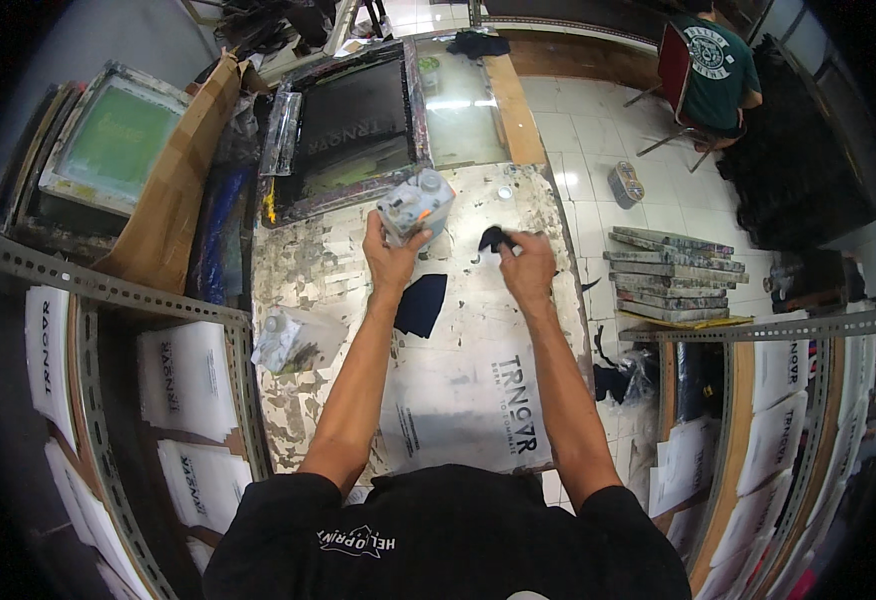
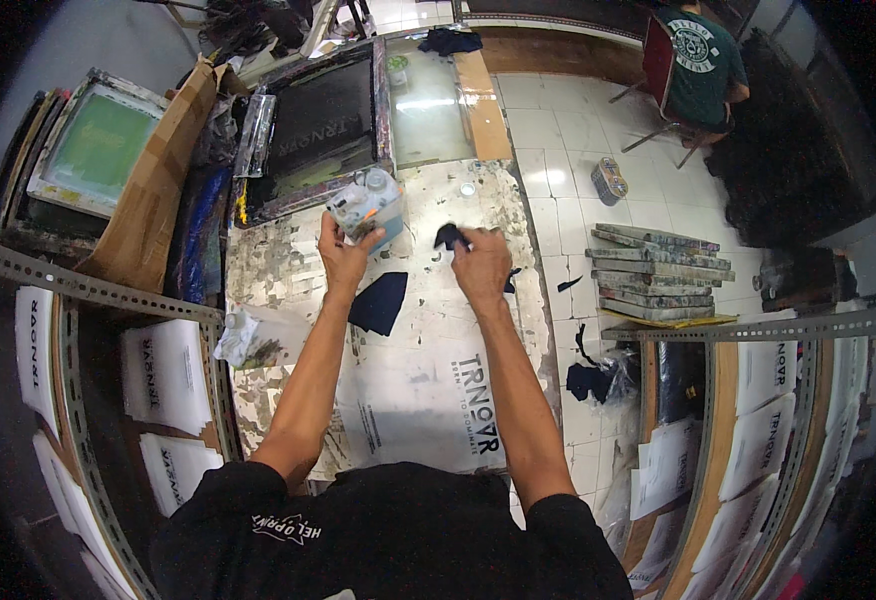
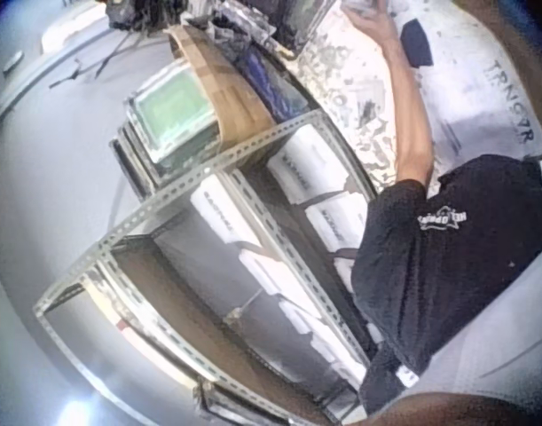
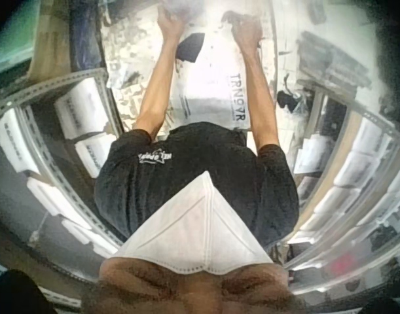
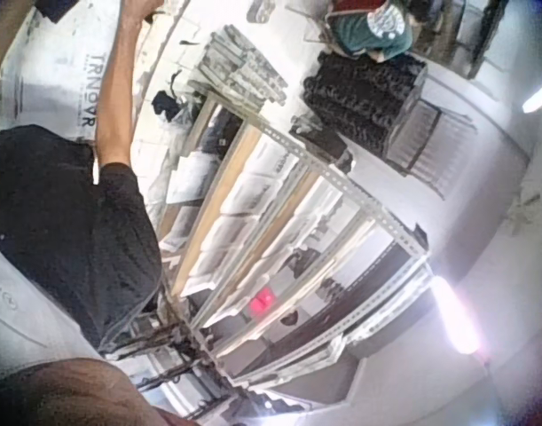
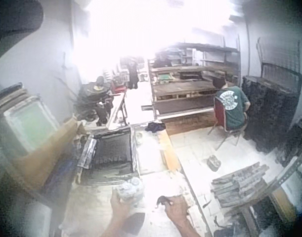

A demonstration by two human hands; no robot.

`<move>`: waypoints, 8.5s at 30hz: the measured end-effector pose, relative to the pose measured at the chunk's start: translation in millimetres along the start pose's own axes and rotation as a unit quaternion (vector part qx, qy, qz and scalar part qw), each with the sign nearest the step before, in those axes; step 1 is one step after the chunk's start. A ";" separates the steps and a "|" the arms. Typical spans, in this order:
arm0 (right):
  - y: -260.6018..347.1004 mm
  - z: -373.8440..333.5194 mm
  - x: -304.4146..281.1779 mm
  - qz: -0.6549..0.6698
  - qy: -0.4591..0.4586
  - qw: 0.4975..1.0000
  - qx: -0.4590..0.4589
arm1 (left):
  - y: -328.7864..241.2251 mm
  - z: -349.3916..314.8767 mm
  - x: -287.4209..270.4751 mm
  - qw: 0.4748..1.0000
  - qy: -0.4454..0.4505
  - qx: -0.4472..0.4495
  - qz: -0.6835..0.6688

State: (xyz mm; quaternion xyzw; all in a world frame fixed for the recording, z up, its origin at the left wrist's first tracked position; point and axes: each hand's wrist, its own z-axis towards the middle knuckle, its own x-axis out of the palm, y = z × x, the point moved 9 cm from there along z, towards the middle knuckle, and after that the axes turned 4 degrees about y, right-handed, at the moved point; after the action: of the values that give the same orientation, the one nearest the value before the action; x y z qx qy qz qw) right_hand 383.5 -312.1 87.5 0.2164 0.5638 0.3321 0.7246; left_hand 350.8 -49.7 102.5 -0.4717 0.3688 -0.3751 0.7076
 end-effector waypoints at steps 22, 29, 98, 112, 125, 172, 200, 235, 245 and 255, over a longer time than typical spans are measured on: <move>113.8 -26.0 -142.6 0.176 -0.041 0.973 -0.144 | -130.8 -65.8 14.1 0.955 0.035 0.154 0.253; 83.2 -25.7 -131.1 0.498 0.055 0.865 0.026 | -138.5 -72.3 14.4 0.955 0.032 0.143 0.259; -120.3 -222.3 -199.9 0.143 -0.081 0.979 0.120 | -41.8 -151.6 44.3 0.955 -0.062 0.089 0.278; -52.7 -267.6 -114.3 -0.137 0.146 0.975 -0.091 | -32.4 -279.1 153.3 0.860 0.366 -0.024 0.355; -51.7 -263.2 -88.6 -0.161 0.205 0.960 -0.100 | -26.3 -281.4 155.1 0.831 0.387 -0.063 0.395; -43.4 -226.9 -63.6 -0.162 0.195 0.959 -0.130 | -20.4 -283.9 154.4 0.838 0.386 -0.064 0.381; -48.4 -182.9 -44.8 -0.191 0.174 0.956 -0.136 | -22.4 -282.7 153.6 0.833 0.396 -0.060 0.382; -69.7 -159.2 -58.2 -0.141 0.186 0.966 -0.115 | -25.4 -281.8 160.6 0.819 0.412 -0.078 0.391; -55.0 -209.5 -101.9 -0.123 0.201 0.966 -0.107 | -20.7 -282.0 158.6 0.834 0.397 -0.079 0.375; -67.7 -251.0 -96.5 -0.138 0.165 0.974 -0.066 | -24.5 -279.9 158.6 0.828 0.396 -0.070 0.391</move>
State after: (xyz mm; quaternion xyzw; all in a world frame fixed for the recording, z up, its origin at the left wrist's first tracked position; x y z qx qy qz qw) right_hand 144.5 -443.8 37.9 0.0310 0.6769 0.2964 0.6730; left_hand 171.9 -305.2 19.8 -0.1473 0.7964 -0.1945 0.5534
